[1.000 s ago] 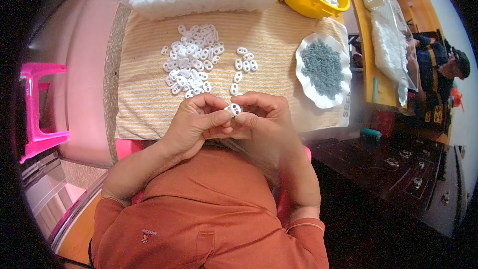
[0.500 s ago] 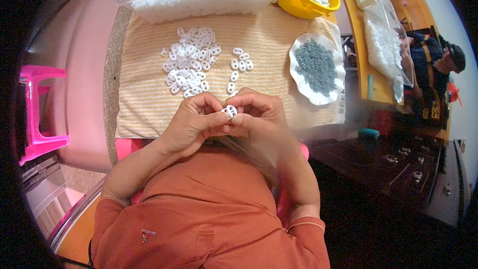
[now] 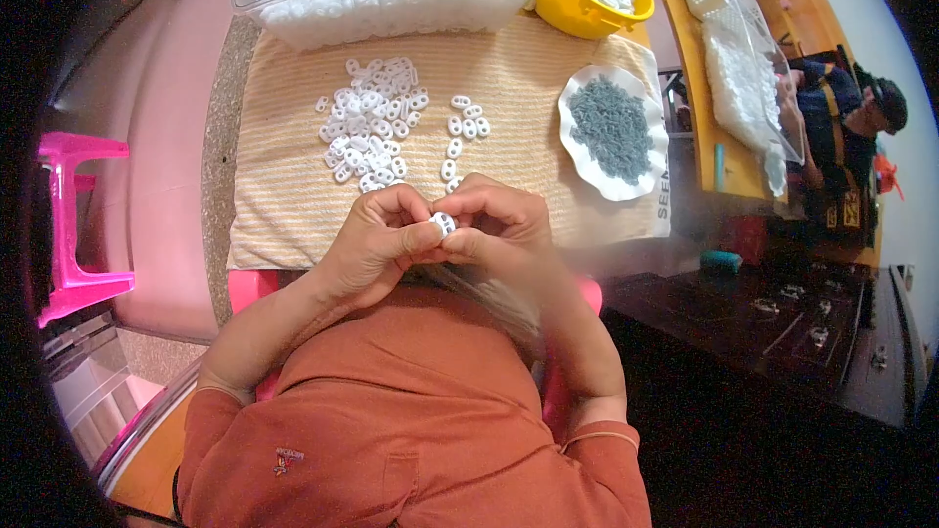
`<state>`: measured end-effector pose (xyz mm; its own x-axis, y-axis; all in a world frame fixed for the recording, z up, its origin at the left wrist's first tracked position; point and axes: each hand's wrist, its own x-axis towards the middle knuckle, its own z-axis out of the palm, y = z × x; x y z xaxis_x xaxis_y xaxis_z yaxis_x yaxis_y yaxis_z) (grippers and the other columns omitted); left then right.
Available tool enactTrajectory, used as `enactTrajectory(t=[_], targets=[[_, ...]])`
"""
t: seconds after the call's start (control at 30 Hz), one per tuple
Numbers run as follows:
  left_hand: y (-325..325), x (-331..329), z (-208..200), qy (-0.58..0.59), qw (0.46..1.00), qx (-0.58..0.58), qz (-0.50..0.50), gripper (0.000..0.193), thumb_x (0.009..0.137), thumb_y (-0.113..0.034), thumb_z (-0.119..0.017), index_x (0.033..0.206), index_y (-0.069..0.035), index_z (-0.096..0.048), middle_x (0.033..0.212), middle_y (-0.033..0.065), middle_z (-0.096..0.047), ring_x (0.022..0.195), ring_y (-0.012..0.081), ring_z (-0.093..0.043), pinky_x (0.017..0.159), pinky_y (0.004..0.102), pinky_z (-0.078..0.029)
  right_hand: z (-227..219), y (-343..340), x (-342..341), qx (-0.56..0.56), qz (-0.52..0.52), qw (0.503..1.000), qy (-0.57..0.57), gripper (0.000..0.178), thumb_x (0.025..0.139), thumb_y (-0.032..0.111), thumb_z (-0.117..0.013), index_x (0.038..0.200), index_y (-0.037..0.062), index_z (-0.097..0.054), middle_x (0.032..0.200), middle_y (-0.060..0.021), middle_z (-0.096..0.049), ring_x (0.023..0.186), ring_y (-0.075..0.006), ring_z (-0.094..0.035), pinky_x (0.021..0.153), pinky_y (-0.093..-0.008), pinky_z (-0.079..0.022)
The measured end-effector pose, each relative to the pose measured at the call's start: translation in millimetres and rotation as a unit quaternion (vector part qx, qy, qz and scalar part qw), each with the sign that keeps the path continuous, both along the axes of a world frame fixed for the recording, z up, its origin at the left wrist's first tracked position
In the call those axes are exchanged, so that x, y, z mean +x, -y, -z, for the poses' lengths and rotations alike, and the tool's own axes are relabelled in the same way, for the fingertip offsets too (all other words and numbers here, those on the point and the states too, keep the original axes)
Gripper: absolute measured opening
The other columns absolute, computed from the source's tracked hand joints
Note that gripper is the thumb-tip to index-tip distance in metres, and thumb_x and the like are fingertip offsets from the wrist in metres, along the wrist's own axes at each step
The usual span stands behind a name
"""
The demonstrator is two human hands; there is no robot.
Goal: Manually assembling small pins into white plastic components at a workshop table.
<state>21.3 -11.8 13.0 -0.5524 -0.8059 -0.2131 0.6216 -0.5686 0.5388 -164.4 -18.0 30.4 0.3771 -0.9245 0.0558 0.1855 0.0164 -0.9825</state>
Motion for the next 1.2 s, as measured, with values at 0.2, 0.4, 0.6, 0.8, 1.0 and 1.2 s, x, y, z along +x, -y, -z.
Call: enactTrajectory(t=[0.2,0.4,0.6,0.8,1.0,1.2], targets=[[0.0,-0.9,3.0,0.004,1.000,-0.008,0.001,0.010,0.086,-0.005,-0.068,0.085,-0.004,-0.059,0.087,0.0067,-0.066,0.078,0.0132,-0.066,0.072,0.0255,-0.057,4.3,2.4,-5.1,-0.043,-0.030,0.998,-0.040,0.020,0.082,0.003,-0.070,0.101,-0.0030,-0.066,0.088,-0.0028,-0.057,0.077,-0.0068,-0.054,0.067,-0.0190,-0.045],[4.8,1.2,0.5,0.004,1.000,0.002,0.021,0.010,0.086,-0.006,-0.069,0.086,-0.003,-0.059,0.086,0.0056,-0.064,0.079,0.0142,-0.066,0.072,0.0260,-0.057,-2.0,5.3,-7.2,0.069,-0.055,0.996,-0.005,0.021,0.083,0.005,-0.070,0.101,-0.0010,-0.060,0.091,-0.0008,-0.054,0.079,-0.0067,-0.051,0.070,-0.0211,-0.043],[3.4,-0.2,-2.4,0.042,0.999,0.013,0.014,0.009,0.089,-0.009,-0.066,0.089,-0.003,-0.060,0.089,0.0066,-0.065,0.078,0.0141,-0.065,0.072,0.0275,-0.057,5.1,7.6,-5.7,0.010,-0.033,0.999,0.024,0.016,0.085,0.005,-0.069,0.096,-0.0005,-0.057,0.096,-0.0068,-0.054,0.088,-0.0128,-0.053,0.077,-0.0247,-0.044],[5.0,-0.2,0.6,0.051,0.997,0.050,-0.018,0.008,0.091,-0.011,-0.064,0.091,-0.004,-0.061,0.097,0.0090,-0.067,0.080,0.0115,-0.064,0.075,0.0261,-0.056,-6.7,10.6,-6.9,-0.006,0.199,0.976,-0.083,0.012,0.089,0.003,-0.064,0.098,-0.0014,-0.057,0.089,-0.0075,-0.060,0.073,-0.0126,-0.061,0.068,-0.0263,-0.054],[4.1,-1.3,-1.0,0.083,0.996,0.024,-0.018,0.008,0.091,-0.012,-0.064,0.092,-0.003,-0.063,0.097,0.0086,-0.067,0.081,0.0106,-0.064,0.074,0.0246,-0.056,-40.1,28.0,-22.8,-0.197,0.387,0.891,-0.132,0.017,0.092,0.004,-0.061,0.107,-0.0035,-0.060,0.083,-0.0070,-0.062,0.067,-0.0116,-0.060,0.063,-0.0271,-0.055],[1.8,-2.6,-0.5,0.099,0.995,0.020,-0.021,0.011,0.089,-0.014,-0.067,0.093,-0.003,-0.064,0.096,0.0073,-0.067,0.078,0.0101,-0.064,0.071,0.0235,-0.056,-75.5,70.0,-45.2,-0.391,0.469,0.772,-0.177,0.013,0.091,0.004,-0.062,0.103,-0.0025,-0.062,0.076,-0.0067,-0.062,0.061,-0.0096,-0.060,0.058,-0.0218,-0.050]])
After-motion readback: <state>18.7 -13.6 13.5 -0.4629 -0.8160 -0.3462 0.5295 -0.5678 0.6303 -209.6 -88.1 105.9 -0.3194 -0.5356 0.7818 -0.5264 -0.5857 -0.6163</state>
